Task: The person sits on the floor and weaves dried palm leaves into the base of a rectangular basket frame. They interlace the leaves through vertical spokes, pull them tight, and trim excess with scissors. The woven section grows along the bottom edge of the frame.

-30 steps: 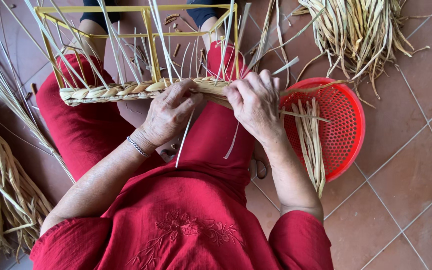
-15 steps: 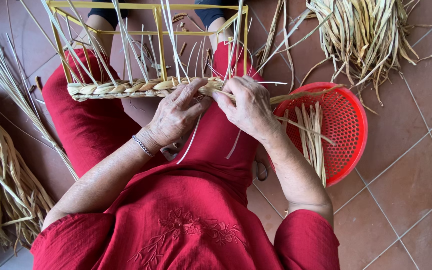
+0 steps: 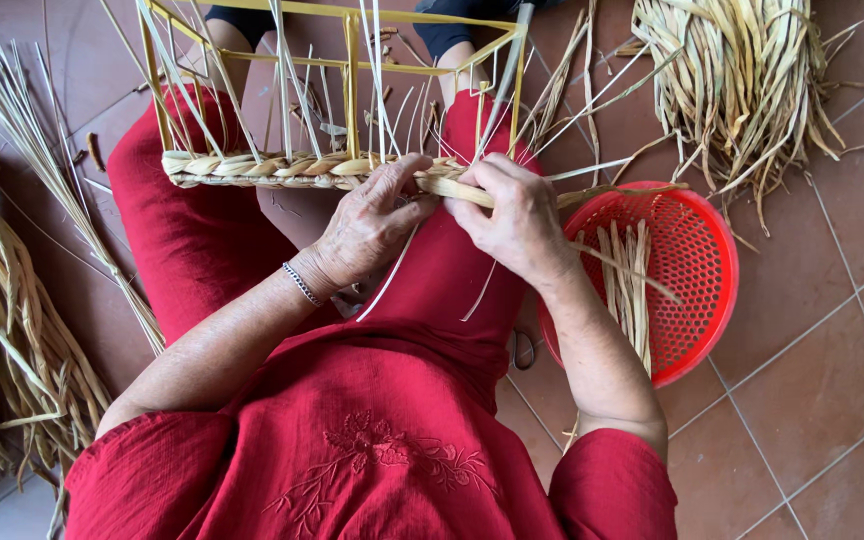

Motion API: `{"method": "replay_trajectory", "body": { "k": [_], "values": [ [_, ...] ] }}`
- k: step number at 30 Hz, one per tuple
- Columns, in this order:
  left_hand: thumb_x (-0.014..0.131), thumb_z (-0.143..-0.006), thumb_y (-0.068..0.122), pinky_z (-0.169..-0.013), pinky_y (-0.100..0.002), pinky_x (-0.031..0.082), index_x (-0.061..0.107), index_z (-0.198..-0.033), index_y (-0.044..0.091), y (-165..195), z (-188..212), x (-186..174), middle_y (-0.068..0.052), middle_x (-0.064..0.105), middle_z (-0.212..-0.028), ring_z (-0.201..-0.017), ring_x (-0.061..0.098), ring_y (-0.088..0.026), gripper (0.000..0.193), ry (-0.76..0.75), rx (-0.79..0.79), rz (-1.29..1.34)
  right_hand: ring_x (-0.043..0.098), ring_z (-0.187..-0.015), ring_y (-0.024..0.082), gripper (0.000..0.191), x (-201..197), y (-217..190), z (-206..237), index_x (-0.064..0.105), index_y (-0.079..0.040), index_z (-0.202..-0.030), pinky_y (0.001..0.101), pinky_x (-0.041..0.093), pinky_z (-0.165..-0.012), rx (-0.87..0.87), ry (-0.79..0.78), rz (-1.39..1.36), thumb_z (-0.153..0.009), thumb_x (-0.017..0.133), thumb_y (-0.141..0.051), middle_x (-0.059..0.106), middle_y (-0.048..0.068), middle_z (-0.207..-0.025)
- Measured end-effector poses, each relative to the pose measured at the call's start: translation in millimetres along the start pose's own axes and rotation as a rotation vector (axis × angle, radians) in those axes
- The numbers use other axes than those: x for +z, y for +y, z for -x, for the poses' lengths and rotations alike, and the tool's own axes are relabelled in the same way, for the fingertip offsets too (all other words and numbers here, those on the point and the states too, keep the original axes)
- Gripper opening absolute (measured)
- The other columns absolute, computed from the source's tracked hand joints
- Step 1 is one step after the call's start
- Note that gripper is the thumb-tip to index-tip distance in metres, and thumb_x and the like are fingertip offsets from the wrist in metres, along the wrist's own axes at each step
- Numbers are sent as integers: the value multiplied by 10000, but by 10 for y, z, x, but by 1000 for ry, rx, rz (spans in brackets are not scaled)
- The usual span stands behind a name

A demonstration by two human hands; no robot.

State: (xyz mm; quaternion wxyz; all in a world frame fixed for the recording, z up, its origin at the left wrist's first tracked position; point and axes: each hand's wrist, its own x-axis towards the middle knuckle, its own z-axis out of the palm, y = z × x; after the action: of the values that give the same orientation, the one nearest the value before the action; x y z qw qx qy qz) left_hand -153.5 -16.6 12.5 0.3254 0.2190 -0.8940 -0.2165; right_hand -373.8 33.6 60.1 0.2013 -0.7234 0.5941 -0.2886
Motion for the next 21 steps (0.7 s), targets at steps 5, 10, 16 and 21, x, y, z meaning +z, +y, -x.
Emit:
{"method": "replay_trajectory", "body": {
  "k": [5, 10, 16, 21],
  "values": [
    [749, -873, -19, -957, -397, 568, 724, -1169, 51, -2, 9, -1, -188, 533, -1385, -1175, 633, -324, 305, -47, -40, 52, 704, -729, 257, 220, -157, 67, -61, 650, -43, -913, 442, 538, -696, -32, -63, 9, -905, 816, -188, 701, 63, -803],
    [745, -858, -3, -990, -408, 579, 712, -1160, 49, 2, -9, -42, -191, 518, -1423, -1190, 628, -322, 308, -33, -9, 40, 728, -709, 182, 173, -45, 142, -14, 688, -86, -935, 361, 564, -623, 170, -21, -60, -994, 803, -202, 715, 51, -807],
    [710, -885, 5, -876, -410, 584, 679, -1126, -1, -24, -78, -45, -191, 550, -1412, -1096, 654, -314, 243, -65, 31, 46, 639, -664, 206, 327, 333, 324, -50, 583, -79, -840, 321, 525, -541, -132, 266, 406, -911, 892, -156, 616, 75, -742],
    [661, -943, 72, -754, -432, 555, 631, -1126, -13, -71, -213, 76, -217, 662, -1165, -981, 706, -366, 204, -102, -190, 5, 651, -662, 212, 284, 426, 356, 217, 568, -35, -867, 357, 513, -552, -46, 253, 250, -926, 840, -93, 626, 94, -768]
  ]
}}
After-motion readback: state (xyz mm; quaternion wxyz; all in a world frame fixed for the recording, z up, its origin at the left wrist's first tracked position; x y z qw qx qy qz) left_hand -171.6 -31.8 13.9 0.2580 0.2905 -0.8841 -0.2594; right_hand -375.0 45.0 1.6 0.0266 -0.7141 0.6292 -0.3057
